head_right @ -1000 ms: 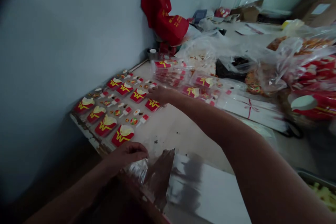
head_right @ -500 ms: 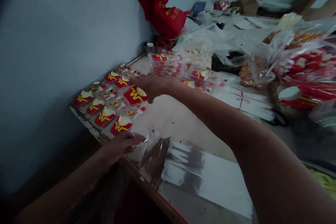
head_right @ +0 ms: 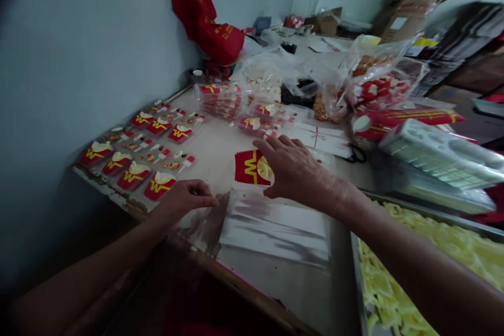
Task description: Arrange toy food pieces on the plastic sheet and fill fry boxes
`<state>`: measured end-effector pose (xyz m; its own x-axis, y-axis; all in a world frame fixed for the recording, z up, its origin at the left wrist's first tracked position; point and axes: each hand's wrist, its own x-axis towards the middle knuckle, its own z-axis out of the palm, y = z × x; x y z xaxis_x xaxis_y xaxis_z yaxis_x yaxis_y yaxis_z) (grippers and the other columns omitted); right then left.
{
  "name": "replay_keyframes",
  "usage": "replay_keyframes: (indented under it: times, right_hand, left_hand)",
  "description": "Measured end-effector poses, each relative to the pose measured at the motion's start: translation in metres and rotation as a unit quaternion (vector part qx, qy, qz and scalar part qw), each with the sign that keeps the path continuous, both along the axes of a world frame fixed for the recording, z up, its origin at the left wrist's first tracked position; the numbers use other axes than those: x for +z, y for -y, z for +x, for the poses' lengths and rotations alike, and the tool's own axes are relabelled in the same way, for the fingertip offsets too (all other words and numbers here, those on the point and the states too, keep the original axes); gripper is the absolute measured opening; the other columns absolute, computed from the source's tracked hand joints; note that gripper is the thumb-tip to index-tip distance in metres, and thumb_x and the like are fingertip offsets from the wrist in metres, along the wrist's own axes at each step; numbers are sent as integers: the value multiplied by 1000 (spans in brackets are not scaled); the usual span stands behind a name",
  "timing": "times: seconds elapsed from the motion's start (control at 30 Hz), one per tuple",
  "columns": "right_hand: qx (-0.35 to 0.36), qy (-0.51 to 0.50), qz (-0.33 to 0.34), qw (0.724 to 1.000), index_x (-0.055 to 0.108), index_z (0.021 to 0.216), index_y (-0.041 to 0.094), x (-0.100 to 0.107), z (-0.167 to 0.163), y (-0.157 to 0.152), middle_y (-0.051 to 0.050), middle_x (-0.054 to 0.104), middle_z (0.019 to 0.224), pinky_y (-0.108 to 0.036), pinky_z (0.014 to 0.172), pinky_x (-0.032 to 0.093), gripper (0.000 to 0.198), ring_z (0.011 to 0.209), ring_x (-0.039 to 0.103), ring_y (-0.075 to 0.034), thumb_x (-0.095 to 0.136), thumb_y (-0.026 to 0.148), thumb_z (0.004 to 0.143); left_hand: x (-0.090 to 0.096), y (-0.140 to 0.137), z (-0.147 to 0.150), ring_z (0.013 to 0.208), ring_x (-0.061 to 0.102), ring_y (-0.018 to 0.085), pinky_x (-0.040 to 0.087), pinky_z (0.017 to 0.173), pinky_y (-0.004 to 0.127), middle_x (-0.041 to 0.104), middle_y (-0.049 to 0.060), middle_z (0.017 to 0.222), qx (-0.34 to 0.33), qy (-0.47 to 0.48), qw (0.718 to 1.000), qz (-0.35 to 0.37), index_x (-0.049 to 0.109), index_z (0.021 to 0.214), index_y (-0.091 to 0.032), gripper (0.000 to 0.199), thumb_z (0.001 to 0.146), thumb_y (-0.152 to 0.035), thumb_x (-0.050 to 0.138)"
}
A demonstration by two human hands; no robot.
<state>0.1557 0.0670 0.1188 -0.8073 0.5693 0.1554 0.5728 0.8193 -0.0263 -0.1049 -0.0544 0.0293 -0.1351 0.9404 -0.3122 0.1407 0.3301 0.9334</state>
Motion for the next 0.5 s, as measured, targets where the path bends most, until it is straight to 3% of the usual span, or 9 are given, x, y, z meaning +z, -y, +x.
replay_keyframes:
  times: [0.2,0.5]
  right_hand:
    - [-57,-6,32,998,43,141,22,-11,27,32,-15,57,130,-51,94,41,97,117,50,-41,90,39,59]
    - [-88,-26,39,995,40,143,18,-28,49,59,-17,56,131,-52,99,37,97,118,47,-41,90,38,62]
  left_hand:
    - [19,-1,35,57,48,10,34,55,23,61,-2,60,-43,-56,997,-7,67,65,-17,35,51,-38,90]
    - [17,-7,67,58,50,11,35,55,24,60,-2,61,-127,-54,990,-30,67,67,-15,36,49,-36,91]
